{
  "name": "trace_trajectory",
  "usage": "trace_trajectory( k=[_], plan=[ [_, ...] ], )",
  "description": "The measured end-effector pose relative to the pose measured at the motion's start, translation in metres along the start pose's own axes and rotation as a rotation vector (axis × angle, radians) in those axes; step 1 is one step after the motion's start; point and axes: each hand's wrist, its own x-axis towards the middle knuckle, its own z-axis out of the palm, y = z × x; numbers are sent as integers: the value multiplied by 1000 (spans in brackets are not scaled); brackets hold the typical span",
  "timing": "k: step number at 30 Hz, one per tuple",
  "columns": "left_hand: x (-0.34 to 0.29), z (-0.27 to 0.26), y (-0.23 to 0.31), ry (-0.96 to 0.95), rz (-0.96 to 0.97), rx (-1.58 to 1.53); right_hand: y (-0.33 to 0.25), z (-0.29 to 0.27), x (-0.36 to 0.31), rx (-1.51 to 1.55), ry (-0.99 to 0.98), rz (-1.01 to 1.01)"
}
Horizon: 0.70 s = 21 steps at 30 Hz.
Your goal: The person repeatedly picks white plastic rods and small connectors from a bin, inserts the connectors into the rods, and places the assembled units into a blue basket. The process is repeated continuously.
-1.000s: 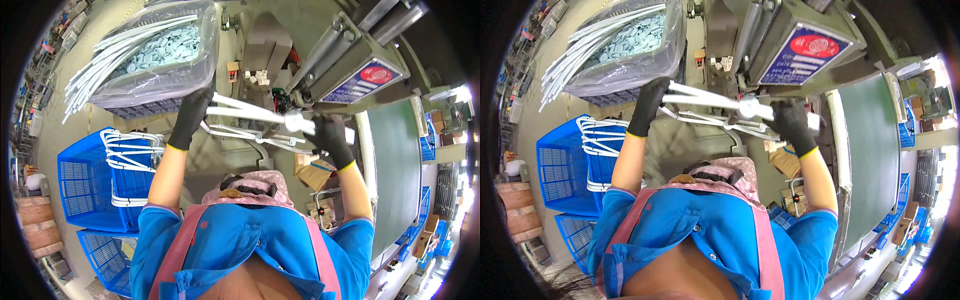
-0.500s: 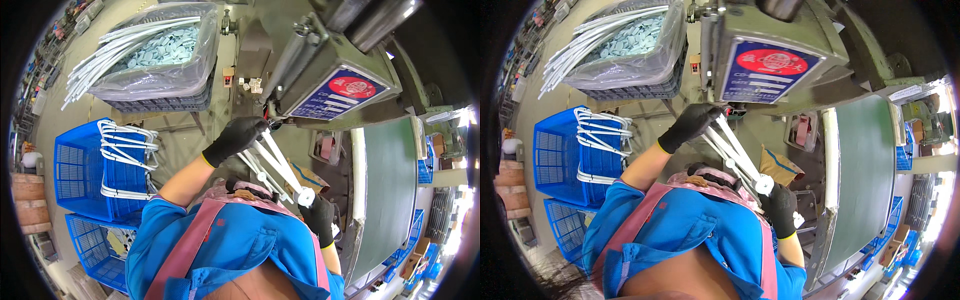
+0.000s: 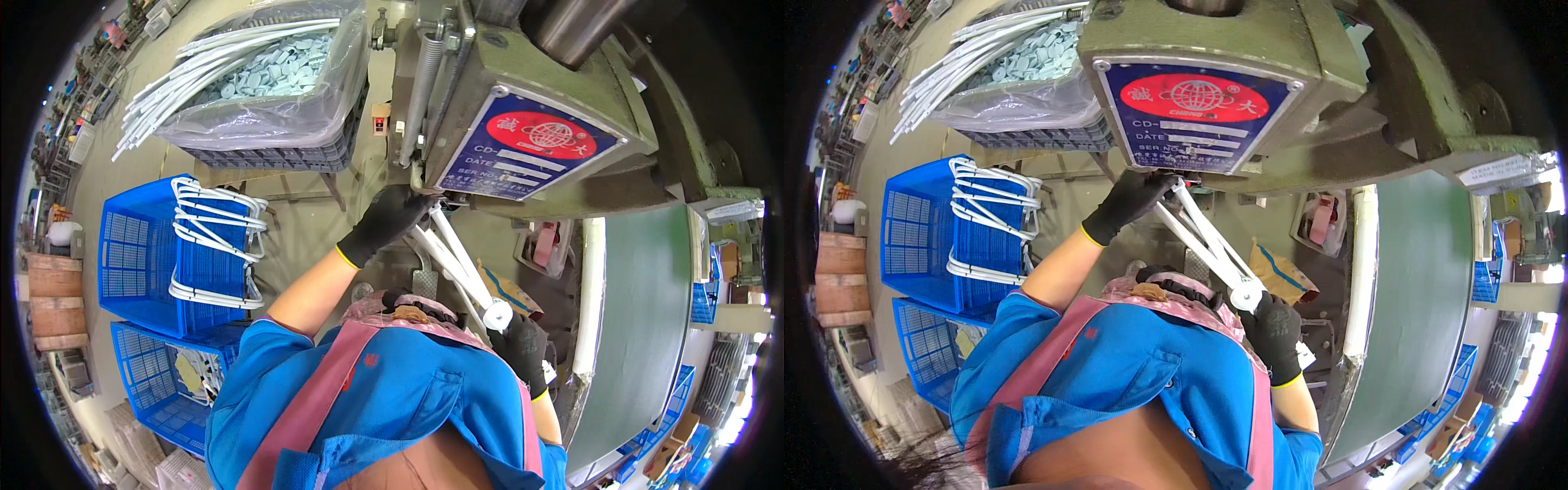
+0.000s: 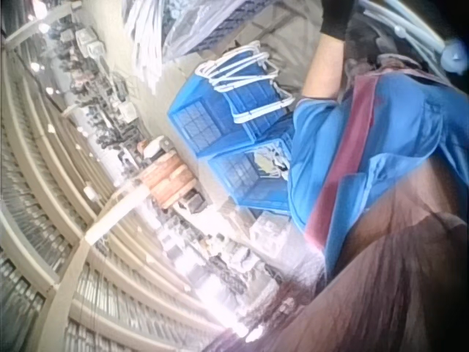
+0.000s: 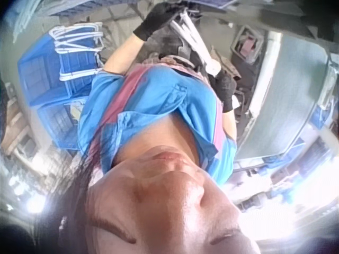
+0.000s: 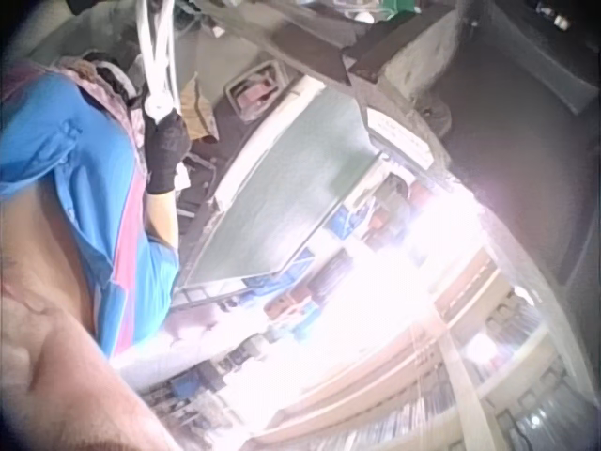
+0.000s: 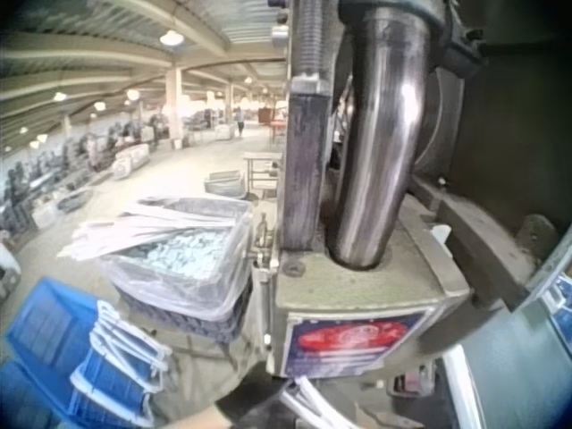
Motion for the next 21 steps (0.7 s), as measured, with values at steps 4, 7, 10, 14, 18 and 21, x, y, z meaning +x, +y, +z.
trace_trajectory(
  k=[4,7,10,14,18,21],
  plan=[
    [3,5,-16,59,-45,-11,13,-1,4,37,-19,-69],
    [0,8,-34,5,-120,88,18,4,9,13,-26,-95],
    [-4,8,-49,60,293,424,15,15,11,3,-75,-66],
    [-11,-4,-62,115,318,186,7,31,11,86,38,57],
    [0,-136,-74,370,516,805,11,33,12,-77,70,167],
    [3,-304,-63,729,310,1283,11,36,12,45,173,117]
  ],
)
